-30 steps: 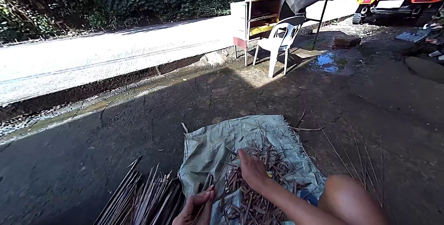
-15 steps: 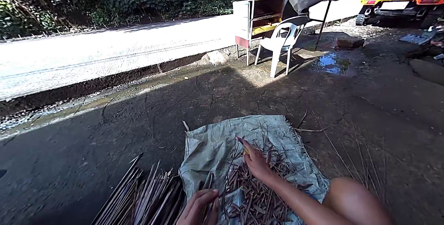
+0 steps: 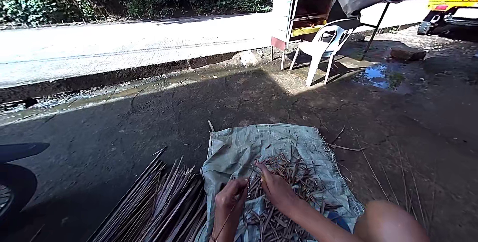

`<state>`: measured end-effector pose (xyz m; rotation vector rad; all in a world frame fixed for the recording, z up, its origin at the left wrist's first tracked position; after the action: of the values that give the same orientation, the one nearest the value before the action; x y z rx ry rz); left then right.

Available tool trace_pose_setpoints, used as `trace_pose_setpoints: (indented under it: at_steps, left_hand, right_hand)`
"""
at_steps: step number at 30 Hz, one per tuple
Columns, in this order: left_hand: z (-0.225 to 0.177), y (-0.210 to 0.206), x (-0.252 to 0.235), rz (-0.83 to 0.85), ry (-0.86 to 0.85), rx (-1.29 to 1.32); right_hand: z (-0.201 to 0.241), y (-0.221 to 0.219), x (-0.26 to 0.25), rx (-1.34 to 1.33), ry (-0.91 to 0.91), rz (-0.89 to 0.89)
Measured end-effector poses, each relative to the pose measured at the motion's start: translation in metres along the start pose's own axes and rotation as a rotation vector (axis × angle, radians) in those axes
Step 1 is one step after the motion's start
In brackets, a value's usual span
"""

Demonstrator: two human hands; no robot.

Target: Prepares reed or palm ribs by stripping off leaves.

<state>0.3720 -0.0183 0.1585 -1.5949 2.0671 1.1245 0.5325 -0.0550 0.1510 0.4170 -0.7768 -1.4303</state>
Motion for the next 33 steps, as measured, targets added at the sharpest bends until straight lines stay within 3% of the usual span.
trace_pose_setpoints:
  at_steps: [7, 12, 16, 22, 24, 26, 28, 31, 33]
  left_hand:
    - [-0.011, 0.006, 0.001, 0.220, -0.156, -0.122]
    - [-0.013, 0.006, 0.001, 0.293, -0.221, -0.144]
    - [-0.012, 0.003, 0.001, 0.225, -0.263, -0.101]
    - [-0.012, -0.001, 0.004, 0.110, -0.114, 0.023]
    - [-0.008, -0.005, 0.012, 0.094, -0.066, 0.040]
    - [-0.017, -0.003, 0.019, 0.007, -0.007, 0.134]
    - [-0.025, 0.022, 0.008, -0.096, 0.031, 0.215]
    - [-0.015, 0.058, -0.005, -0.076, 0.252, 0.301]
    - [-0.011, 0.058, -0.003, -0.018, 0.442, 0.351]
  right_hand:
    - [0.000, 0.008, 0.006, 0.289, -0.017, 0.002]
    - [0.000, 0.015, 0.008, 0.297, -0.028, 0.077]
    - [-0.001, 0.012, 0.009, 0.238, -0.002, 0.098]
    - [-0.001, -0.003, 0.007, 0.062, 0.016, -0.008]
    - [-0.020, -0.018, 0.005, 0.068, -0.086, 0.137]
    - [-0.070, -0.031, 0.012, 0.160, -0.318, 0.379]
    - [-0.115, -0.037, 0.012, 0.266, -0.448, 0.455]
    - [-0.094, -0.020, -0.001, 0.053, -0.311, 0.164]
    - [-0.058, -0.001, 0.004, -0.158, -0.007, -0.170]
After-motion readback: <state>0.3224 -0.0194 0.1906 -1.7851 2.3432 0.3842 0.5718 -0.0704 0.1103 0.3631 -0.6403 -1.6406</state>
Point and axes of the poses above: each hand's wrist, its own x-axis away from the middle knuckle, its own y-axis out of the back of the hand, z = x × y, the point moved 3 cm from there along -x, towards the middle knuckle
